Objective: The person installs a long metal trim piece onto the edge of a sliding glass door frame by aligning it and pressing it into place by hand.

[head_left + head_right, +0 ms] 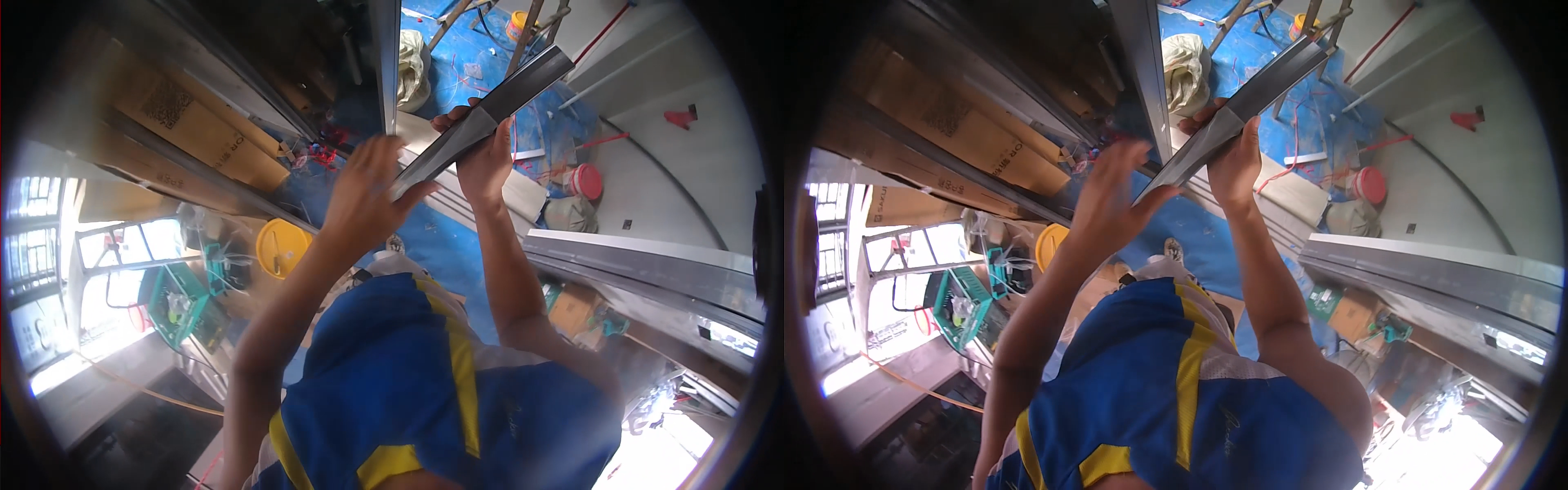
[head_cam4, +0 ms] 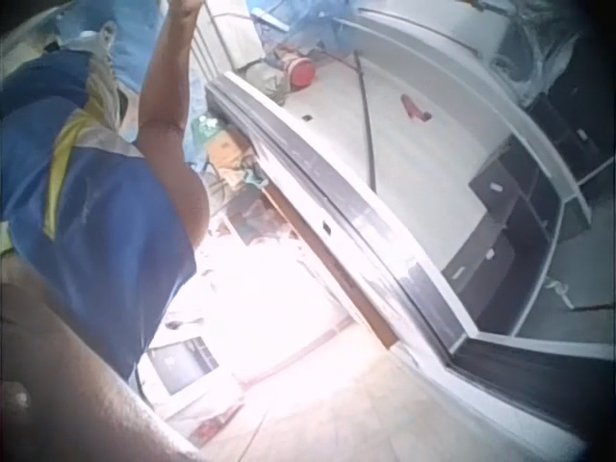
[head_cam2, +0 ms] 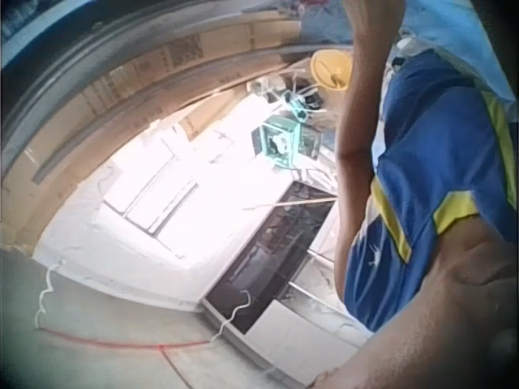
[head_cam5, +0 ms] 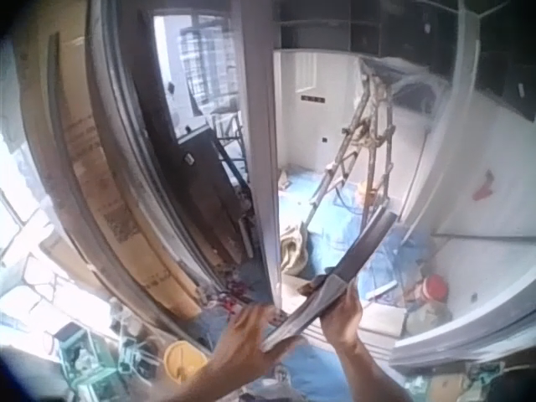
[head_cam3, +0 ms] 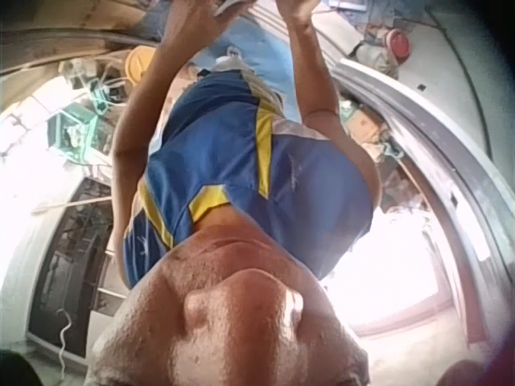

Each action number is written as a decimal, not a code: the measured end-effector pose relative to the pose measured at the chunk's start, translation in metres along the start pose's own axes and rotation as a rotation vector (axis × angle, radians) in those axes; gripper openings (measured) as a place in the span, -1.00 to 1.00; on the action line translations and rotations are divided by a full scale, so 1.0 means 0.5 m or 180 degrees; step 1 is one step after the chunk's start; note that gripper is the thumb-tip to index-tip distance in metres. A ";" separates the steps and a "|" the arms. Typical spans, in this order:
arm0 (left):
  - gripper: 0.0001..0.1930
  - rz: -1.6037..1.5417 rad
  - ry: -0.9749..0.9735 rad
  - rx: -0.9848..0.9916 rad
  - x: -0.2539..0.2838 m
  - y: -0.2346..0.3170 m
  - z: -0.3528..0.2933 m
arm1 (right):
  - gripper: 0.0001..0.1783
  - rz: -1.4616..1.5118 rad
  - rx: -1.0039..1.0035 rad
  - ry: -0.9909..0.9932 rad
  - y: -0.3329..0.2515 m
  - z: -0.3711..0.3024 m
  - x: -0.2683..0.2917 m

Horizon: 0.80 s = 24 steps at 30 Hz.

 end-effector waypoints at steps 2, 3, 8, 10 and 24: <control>-0.51 0.0120 0.0056 -0.0118 -0.029 0.038 0.068 | -0.29 -0.0076 -0.0035 -0.0134 -0.015 -0.001 -0.022; -0.57 0.0250 -0.0021 -0.0218 -0.051 0.053 0.093 | -0.28 0.0030 -0.0019 -0.0099 -0.019 -0.004 -0.022; -0.79 0.0456 -0.0365 -0.0367 -0.098 0.044 0.099 | -0.45 -0.0724 -0.0184 -0.0147 -0.054 0.009 -0.039; -0.88 0.0298 -0.0261 -0.0251 -0.077 0.036 0.055 | -0.54 -0.0683 -0.0176 0.0018 -0.057 0.012 -0.037; -0.79 0.2011 -0.2265 0.5656 0.277 -0.111 -1.624 | -0.49 0.0262 -0.0084 0.0163 -0.030 0.169 0.207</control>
Point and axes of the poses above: each hand's wrist, its own z-axis towards the middle knuckle, its own x-axis out of the back of the hand, y = z × x, the point moved 6 cm from there along z, towards the middle knuckle, and after that the axes turned 7 degrees about -y, right-handed, at the moved point
